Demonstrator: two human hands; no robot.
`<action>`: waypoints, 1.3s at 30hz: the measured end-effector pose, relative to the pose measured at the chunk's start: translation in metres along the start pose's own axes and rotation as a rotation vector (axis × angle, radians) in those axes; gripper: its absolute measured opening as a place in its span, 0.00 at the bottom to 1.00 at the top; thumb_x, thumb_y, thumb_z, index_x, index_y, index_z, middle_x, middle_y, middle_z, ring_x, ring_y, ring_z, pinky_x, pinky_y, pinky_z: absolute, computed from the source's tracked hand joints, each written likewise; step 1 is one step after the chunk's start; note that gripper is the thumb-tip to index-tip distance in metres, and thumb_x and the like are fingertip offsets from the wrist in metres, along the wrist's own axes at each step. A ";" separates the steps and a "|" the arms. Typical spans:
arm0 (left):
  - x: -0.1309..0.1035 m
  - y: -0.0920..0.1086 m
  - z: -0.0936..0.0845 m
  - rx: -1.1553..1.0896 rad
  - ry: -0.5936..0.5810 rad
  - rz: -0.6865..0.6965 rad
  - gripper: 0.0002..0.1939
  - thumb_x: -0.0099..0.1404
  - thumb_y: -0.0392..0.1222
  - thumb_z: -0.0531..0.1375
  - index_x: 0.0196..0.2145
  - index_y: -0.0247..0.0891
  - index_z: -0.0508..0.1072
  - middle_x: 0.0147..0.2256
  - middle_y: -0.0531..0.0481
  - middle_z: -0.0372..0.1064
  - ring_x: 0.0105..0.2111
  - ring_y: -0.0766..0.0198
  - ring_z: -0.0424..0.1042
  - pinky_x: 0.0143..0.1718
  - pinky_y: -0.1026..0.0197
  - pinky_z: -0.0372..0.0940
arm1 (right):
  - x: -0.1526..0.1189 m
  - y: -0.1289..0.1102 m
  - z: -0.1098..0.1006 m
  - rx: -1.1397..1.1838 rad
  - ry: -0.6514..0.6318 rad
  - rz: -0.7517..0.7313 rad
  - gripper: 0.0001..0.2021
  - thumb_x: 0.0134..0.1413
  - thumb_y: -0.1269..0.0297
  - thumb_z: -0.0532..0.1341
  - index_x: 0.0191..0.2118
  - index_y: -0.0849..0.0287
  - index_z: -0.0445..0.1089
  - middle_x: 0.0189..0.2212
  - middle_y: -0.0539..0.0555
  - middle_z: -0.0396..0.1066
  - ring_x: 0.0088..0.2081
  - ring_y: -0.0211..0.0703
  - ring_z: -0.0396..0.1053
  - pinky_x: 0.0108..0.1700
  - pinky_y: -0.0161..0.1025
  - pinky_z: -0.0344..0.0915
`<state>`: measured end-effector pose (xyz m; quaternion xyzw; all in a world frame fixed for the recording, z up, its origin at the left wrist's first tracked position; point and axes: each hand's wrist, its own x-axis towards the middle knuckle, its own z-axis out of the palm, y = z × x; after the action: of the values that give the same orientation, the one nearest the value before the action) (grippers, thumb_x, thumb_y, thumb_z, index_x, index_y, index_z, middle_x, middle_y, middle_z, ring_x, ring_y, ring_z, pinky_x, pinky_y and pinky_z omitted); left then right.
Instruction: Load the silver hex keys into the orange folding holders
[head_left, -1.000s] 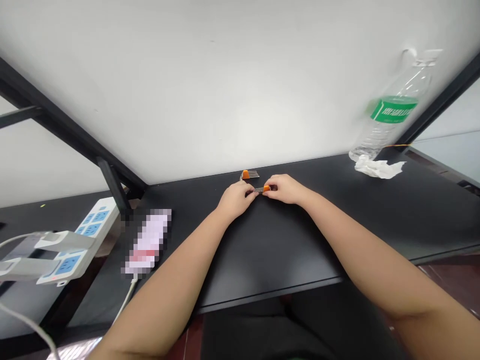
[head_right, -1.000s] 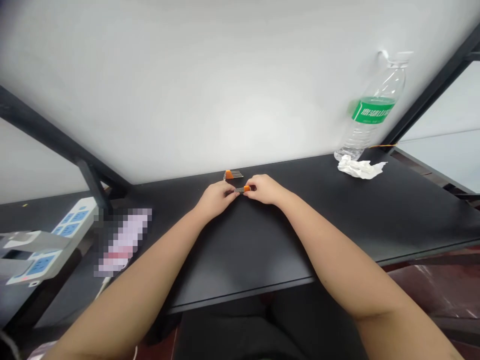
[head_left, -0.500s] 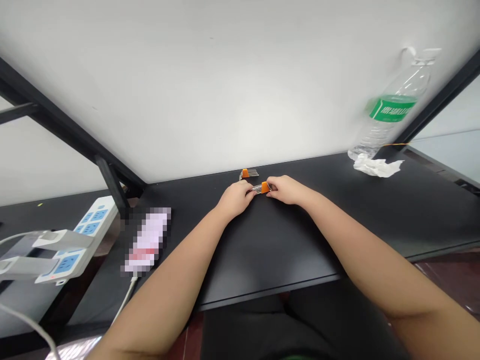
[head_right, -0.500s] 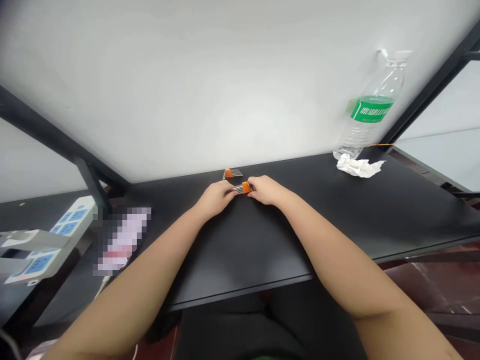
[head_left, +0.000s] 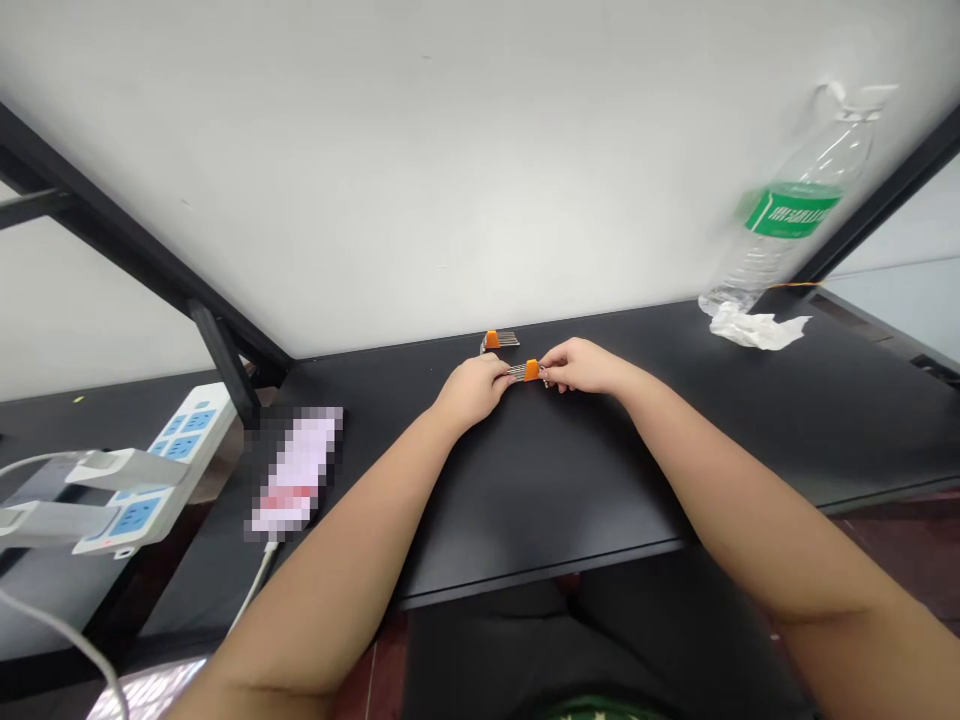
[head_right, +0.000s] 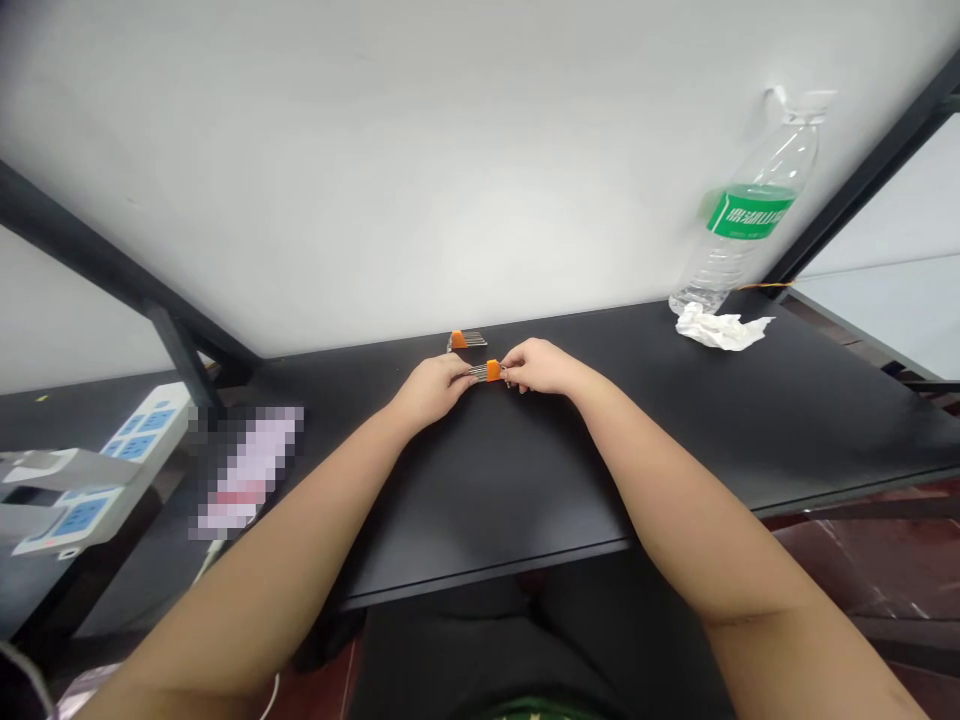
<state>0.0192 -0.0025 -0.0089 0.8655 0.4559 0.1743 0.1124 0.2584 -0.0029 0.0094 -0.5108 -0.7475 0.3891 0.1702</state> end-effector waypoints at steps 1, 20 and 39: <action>0.000 0.000 0.000 0.003 -0.003 -0.002 0.11 0.72 0.41 0.56 0.36 0.41 0.79 0.38 0.48 0.74 0.39 0.58 0.73 0.43 0.58 0.66 | 0.000 0.000 -0.001 -0.008 -0.004 0.003 0.08 0.57 0.59 0.64 0.31 0.56 0.76 0.26 0.51 0.75 0.29 0.42 0.73 0.31 0.36 0.65; 0.001 -0.006 0.008 -0.098 0.074 -0.029 0.06 0.66 0.41 0.63 0.31 0.40 0.78 0.33 0.51 0.73 0.33 0.62 0.70 0.36 0.59 0.62 | -0.010 -0.018 0.011 -0.592 0.102 -0.108 0.11 0.65 0.64 0.58 0.32 0.58 0.75 0.32 0.55 0.77 0.32 0.43 0.71 0.32 0.37 0.58; -0.001 0.001 0.008 -0.203 0.064 -0.052 0.05 0.64 0.40 0.63 0.31 0.40 0.78 0.30 0.52 0.74 0.31 0.63 0.69 0.33 0.61 0.60 | -0.001 -0.025 0.038 -0.653 0.204 -0.100 0.06 0.64 0.70 0.56 0.40 0.58 0.70 0.37 0.55 0.76 0.36 0.44 0.72 0.35 0.37 0.57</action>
<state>0.0230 -0.0044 -0.0160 0.8317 0.4614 0.2443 0.1890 0.2184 -0.0239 0.0044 -0.5375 -0.8357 0.0673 0.0902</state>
